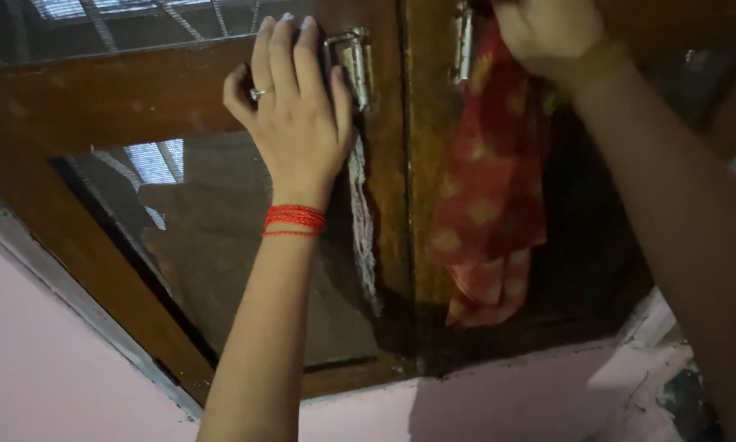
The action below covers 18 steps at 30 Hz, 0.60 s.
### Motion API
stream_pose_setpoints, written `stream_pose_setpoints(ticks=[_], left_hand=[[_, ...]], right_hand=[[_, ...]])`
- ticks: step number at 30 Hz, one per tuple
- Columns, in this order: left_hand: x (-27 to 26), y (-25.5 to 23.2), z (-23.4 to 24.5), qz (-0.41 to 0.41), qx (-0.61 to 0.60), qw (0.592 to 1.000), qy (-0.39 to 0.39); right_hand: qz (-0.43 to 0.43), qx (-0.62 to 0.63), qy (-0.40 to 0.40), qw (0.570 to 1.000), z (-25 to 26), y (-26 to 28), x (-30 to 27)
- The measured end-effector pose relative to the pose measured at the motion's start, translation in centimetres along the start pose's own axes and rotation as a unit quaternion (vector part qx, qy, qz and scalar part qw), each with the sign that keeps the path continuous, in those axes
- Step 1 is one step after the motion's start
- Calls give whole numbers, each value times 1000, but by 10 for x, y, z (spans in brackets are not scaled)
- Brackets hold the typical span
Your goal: Cleaning and wiping a wooden window frame with a red cloth.
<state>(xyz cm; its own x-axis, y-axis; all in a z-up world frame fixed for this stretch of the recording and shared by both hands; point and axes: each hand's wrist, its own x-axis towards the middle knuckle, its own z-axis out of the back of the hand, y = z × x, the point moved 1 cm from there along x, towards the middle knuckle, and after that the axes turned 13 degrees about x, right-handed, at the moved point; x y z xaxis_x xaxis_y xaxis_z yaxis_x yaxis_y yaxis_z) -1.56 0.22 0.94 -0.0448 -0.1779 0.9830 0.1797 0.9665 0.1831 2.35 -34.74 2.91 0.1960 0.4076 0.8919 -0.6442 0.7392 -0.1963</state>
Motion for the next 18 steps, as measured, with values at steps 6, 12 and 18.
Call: stream_pose_setpoints(ticks=[6,12,18], left_hand=[[0,-8,0,26,-1,1000,-11],[1,-2,7,13,14,1000,0],[2,1,11,-16,-13,999,31]], right_hand=[[27,-184,12,982,-17,-69,-85],[-175,-39,-86,980,30,-52,-89],[-190,-30,-189,963,61,-54,-93]])
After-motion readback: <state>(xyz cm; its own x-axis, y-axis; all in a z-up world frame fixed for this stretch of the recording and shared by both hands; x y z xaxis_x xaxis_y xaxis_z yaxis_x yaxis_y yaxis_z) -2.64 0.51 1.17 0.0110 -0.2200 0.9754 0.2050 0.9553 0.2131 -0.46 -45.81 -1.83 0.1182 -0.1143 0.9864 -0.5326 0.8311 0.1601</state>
